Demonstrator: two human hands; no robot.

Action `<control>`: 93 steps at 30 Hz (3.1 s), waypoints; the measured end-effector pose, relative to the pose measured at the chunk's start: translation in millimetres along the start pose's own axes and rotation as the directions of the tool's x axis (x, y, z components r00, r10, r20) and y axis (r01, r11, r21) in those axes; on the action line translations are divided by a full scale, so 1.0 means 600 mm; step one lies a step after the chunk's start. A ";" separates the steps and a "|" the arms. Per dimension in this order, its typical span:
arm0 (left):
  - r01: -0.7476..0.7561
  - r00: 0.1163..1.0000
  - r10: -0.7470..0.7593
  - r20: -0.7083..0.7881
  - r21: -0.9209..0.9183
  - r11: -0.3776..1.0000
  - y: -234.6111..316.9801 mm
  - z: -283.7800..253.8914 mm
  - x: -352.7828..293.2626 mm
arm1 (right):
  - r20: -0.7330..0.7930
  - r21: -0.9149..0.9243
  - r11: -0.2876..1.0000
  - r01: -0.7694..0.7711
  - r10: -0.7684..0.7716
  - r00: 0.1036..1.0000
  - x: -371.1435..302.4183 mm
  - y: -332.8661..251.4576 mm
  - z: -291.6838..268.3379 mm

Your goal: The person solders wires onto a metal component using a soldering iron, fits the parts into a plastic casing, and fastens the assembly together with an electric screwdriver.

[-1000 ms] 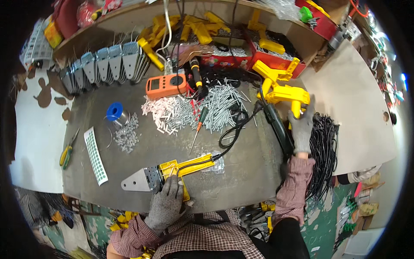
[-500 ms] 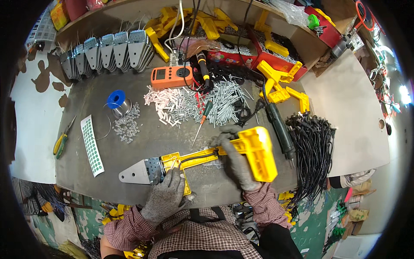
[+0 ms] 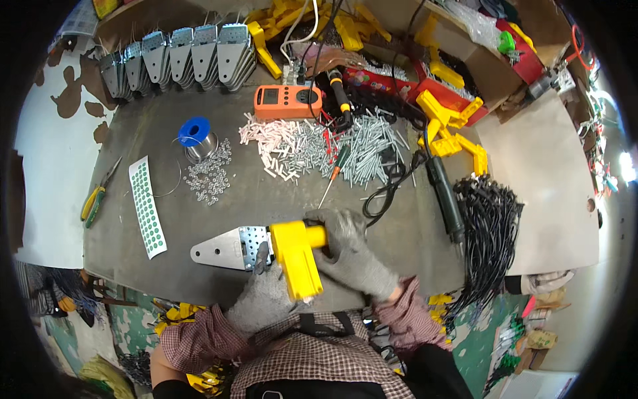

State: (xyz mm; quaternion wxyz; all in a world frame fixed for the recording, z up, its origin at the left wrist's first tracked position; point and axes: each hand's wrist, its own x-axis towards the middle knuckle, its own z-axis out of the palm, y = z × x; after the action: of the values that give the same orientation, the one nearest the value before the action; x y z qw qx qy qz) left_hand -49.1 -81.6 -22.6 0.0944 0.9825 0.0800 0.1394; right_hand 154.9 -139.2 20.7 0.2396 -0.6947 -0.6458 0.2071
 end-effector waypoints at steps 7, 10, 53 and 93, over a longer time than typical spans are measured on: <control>-0.032 0.998 0.016 -0.069 -0.242 0.970 -0.045 -0.047 -0.016 | -0.087 -0.116 0.982 0.152 -0.163 0.983 -0.011 0.027 0.022; 0.150 0.987 -0.159 -0.013 -0.261 0.953 -0.033 -0.037 -0.005 | 0.118 -0.039 0.987 0.156 -0.150 0.982 0.006 0.042 -0.018; 0.435 0.863 -0.505 -0.007 -0.499 0.749 -0.129 -0.125 0.089 | -0.095 0.277 0.952 0.131 -0.108 0.990 -0.002 0.010 -0.036; 0.420 0.904 -0.427 0.006 -0.188 0.888 -0.203 -0.038 0.254 | -0.265 -0.323 0.944 0.060 -0.151 0.952 0.232 0.141 -0.034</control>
State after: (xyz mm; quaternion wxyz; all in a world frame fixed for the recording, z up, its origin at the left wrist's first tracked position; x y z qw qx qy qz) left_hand 72.8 68.0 12.9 0.2120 0.9257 0.2805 0.1398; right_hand 245.7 -5.9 -10.5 0.2288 -0.7104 -0.6655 -0.0132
